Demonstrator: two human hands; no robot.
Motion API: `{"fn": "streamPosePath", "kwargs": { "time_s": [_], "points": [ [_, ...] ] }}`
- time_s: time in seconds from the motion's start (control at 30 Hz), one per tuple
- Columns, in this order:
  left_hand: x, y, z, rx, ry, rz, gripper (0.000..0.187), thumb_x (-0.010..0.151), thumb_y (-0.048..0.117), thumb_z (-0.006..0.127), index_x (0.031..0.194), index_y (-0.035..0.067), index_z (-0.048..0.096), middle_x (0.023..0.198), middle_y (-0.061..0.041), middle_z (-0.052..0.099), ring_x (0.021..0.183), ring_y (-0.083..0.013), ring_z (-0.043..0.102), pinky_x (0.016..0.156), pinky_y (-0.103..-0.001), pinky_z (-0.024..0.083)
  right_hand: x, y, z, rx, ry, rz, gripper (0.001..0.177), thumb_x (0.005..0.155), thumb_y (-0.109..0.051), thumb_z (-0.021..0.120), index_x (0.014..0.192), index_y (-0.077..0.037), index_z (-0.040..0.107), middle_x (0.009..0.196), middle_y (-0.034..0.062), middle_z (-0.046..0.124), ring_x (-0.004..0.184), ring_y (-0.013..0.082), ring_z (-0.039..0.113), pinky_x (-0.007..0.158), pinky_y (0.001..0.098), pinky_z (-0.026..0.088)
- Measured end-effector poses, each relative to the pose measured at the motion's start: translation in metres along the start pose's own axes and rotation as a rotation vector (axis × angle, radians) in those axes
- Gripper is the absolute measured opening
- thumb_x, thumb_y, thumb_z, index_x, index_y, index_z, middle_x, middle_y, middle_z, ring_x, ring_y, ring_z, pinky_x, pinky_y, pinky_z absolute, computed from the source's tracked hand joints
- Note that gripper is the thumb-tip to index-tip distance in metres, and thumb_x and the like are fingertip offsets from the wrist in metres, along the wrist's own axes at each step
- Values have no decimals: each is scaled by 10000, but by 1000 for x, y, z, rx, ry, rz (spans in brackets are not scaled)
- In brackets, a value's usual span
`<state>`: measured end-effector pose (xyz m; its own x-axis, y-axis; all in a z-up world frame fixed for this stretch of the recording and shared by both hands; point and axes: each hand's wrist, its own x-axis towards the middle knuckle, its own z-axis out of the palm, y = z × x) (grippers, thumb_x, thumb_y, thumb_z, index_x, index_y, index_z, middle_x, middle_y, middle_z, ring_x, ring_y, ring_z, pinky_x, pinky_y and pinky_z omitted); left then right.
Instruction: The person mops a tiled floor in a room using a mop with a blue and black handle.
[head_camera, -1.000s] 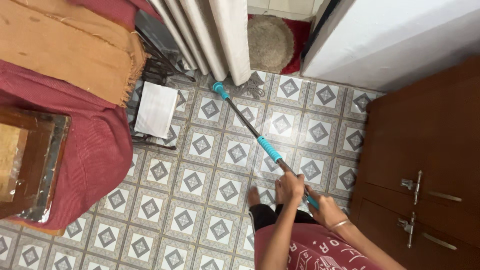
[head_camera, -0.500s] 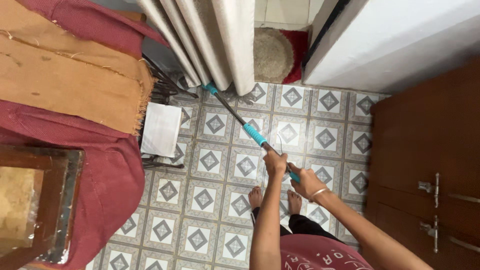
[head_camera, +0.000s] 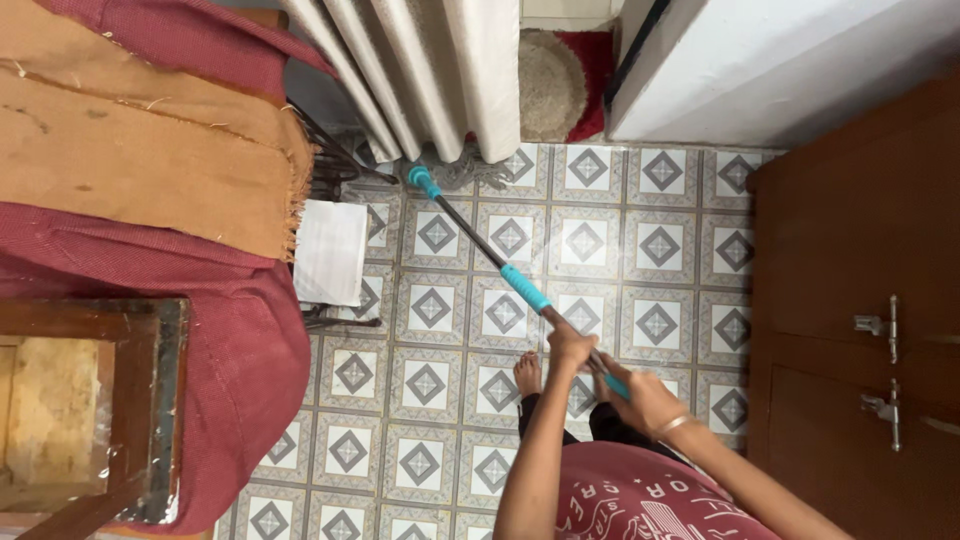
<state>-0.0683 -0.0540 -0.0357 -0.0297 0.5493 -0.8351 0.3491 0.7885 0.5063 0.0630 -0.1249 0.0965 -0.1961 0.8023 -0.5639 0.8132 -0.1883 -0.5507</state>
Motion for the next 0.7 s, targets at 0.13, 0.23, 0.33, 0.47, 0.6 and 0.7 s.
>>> {"fn": "streamPosePath", "kwargs": {
  "time_s": [0.13, 0.23, 0.33, 0.47, 0.6, 0.7],
  "points": [
    [-41, -29, 17, -81, -99, -19, 1255, 842, 90, 715, 1564, 87, -312, 1148, -297, 696, 838, -362, 765, 577, -384, 657, -46, 2, 11, -3, -94, 134, 700, 887, -101, 638, 1552, -123, 421, 731, 224, 758, 583, 319, 764, 585, 419, 628],
    [-42, -38, 9, -78, -81, -14, 1260, 839, 70, 727, 1556, 93, -309, 1191, -306, 653, 846, -372, 760, 584, -402, 668, -58, 1, 25, 11, -92, 160, 693, 878, -97, 639, 1536, -116, 419, 720, 211, 765, 590, 301, 773, 599, 400, 647],
    [-29, -44, -2, 2, -51, -13, 1255, 854, 78, 750, 1560, 100, -288, 1246, -331, 587, 855, -389, 765, 595, -414, 690, -41, -1, 44, 31, -102, 235, 607, 917, -153, 639, 1499, -127, 468, 771, 227, 764, 616, 311, 765, 615, 412, 638],
    [5, -26, -38, 53, 20, -47, 1244, 824, 75, 769, 1583, 79, -216, 1183, -322, 663, 818, -393, 742, 549, -441, 659, -5, -21, 54, 138, 182, -125, 615, 860, -149, 727, 1433, -36, 533, 894, 301, 758, 749, 363, 746, 668, 451, 614],
    [19, 1, -67, -3, -35, -96, 1232, 814, 73, 701, 1619, 120, -231, 1115, -339, 727, 743, -406, 794, 542, -384, 638, 29, -57, 28, 323, -34, 241, 656, 893, -154, 662, 1512, -102, 450, 900, 209, 752, 706, 298, 782, 689, 419, 657],
    [18, 8, -79, 40, -1, -29, 1214, 816, 89, 742, 1631, 72, -158, 1130, -340, 745, 790, -406, 789, 553, -391, 658, 29, -69, 29, 304, -36, 290, 646, 898, -164, 670, 1510, -116, 470, 874, 184, 748, 701, 298, 766, 689, 420, 630]
  ]
}}
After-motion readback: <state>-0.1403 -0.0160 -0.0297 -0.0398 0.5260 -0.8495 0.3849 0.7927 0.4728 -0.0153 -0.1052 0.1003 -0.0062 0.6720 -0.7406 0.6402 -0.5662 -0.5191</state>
